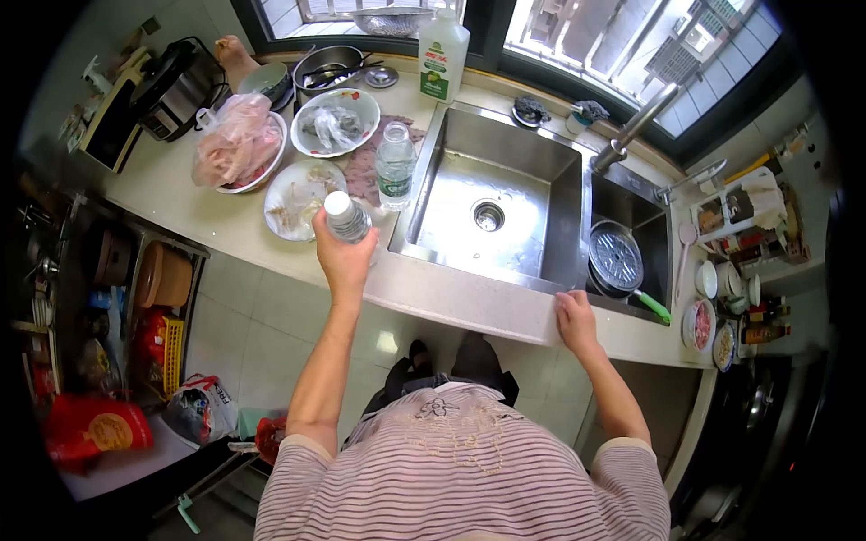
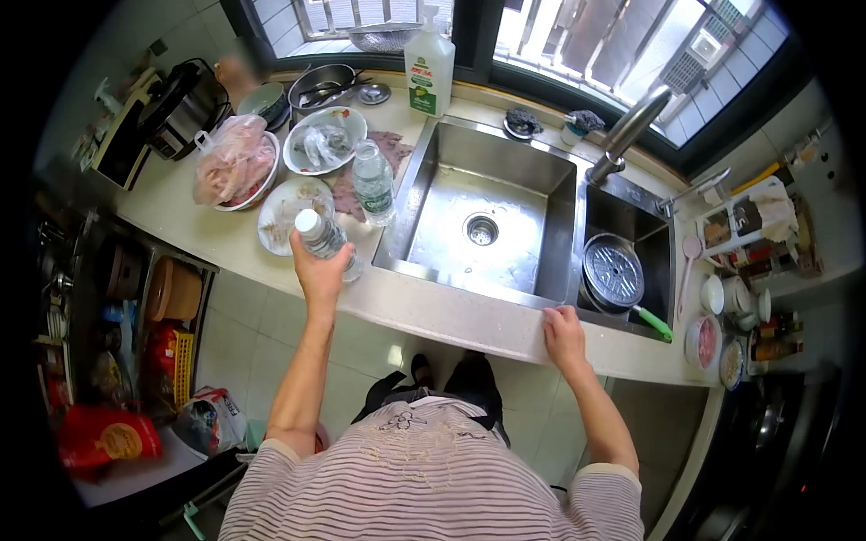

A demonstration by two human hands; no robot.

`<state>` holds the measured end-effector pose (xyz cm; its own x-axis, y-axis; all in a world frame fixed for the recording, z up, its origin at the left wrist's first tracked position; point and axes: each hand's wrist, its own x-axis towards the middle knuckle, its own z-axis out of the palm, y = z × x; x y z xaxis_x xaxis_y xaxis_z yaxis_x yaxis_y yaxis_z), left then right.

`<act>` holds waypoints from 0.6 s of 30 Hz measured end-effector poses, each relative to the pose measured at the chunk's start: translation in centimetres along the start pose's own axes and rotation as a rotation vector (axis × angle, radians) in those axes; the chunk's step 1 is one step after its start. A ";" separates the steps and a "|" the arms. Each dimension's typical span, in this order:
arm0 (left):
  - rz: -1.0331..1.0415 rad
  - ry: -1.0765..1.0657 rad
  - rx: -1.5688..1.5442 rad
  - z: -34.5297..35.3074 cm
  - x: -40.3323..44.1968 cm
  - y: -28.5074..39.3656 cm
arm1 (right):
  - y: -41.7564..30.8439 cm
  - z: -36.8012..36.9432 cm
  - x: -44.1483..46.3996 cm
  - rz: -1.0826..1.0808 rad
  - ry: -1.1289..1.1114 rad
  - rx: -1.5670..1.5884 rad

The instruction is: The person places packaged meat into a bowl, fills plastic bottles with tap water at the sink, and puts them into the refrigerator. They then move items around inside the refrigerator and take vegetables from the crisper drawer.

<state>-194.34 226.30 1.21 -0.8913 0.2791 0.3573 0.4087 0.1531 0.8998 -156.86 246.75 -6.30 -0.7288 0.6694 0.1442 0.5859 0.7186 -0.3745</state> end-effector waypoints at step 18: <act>0.116 0.047 0.000 6.7 -1.2 5.5 | -25.7 -5.4 30.5 -0.793 -0.172 0.431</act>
<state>-189.73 233.19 4.01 -0.8462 0.2504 0.4703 0.5096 0.1225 0.8517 -192.29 249.72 12.67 -0.9237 -0.0521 0.3795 -0.2662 0.7997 -0.5382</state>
